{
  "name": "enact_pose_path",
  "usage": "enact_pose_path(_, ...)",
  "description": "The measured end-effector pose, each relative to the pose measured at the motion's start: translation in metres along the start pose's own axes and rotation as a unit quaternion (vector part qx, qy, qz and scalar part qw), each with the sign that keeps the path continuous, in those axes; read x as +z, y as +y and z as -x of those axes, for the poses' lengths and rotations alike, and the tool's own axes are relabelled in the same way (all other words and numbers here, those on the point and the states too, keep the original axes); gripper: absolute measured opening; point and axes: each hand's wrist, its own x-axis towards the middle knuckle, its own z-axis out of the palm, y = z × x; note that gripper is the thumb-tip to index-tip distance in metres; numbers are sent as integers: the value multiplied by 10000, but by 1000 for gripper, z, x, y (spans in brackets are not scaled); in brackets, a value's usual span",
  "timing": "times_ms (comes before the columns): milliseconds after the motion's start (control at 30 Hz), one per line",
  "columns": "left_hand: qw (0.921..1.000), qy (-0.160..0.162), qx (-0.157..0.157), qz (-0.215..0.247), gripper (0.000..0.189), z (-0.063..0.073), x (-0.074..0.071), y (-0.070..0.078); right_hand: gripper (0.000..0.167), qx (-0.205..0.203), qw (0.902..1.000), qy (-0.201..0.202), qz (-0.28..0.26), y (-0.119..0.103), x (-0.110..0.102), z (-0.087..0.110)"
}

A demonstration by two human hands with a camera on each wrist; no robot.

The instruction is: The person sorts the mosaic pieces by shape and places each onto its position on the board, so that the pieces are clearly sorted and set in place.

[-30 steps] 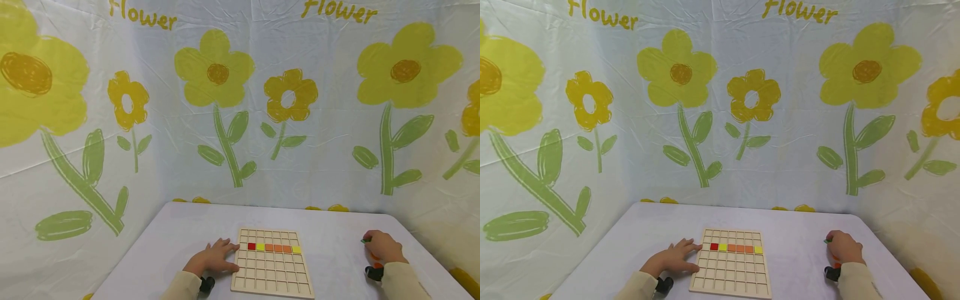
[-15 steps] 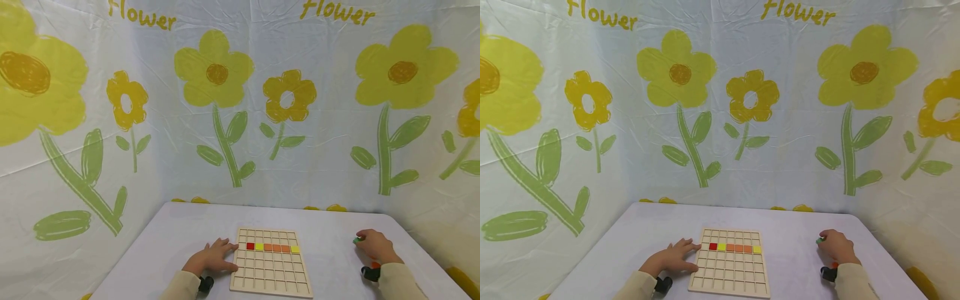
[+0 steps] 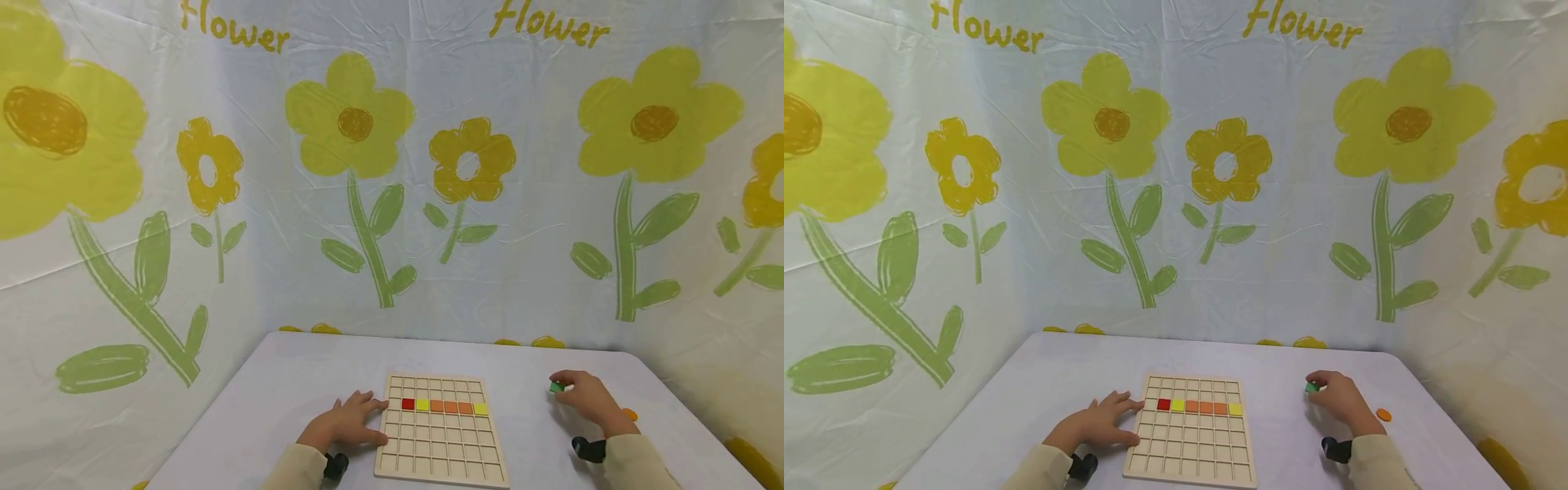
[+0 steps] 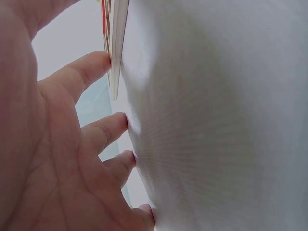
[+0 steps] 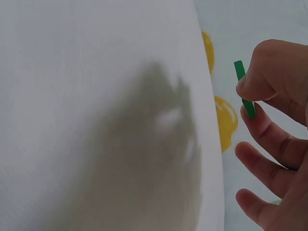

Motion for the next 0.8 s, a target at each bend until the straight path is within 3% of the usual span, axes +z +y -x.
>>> enact_pose_path(267, 10000, 1, -52, -28, 69, 0, 0, 1, 40, 168, 9998, -67, -96, -28, 14, 2)
enact_pose_path(800, 10000, 5, 43, -34, 69, 2, -3, 3, 39, -134, 9998, 28, 123, -65, 39, 7)
